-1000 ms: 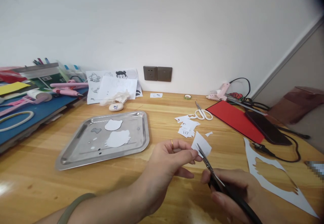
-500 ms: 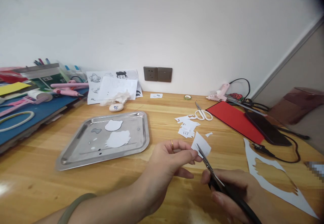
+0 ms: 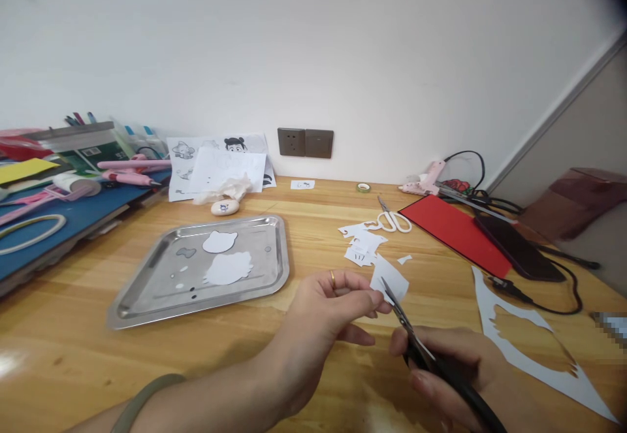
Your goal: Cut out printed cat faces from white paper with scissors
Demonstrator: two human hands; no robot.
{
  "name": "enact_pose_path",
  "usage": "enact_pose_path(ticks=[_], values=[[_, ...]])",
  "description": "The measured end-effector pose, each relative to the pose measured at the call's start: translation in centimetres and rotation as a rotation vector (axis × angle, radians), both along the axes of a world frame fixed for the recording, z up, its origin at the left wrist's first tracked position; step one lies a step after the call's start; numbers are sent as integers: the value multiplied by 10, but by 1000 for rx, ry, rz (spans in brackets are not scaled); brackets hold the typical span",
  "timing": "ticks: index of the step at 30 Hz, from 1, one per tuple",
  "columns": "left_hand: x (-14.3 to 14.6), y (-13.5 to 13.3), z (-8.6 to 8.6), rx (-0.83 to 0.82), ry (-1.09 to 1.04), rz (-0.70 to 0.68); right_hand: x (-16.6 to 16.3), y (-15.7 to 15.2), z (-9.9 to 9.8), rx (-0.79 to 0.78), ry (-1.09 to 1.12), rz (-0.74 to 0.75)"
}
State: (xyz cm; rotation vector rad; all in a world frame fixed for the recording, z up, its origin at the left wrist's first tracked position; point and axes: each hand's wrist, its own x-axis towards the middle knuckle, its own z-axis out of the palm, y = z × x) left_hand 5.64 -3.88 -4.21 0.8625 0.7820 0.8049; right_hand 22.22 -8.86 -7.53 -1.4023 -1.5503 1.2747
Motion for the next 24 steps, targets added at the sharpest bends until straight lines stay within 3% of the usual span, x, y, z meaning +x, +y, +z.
enact_pose_path(ticks=[24], values=[[-1, 0, 1, -11, 8, -9, -2, 1, 4, 19, -51, 31]])
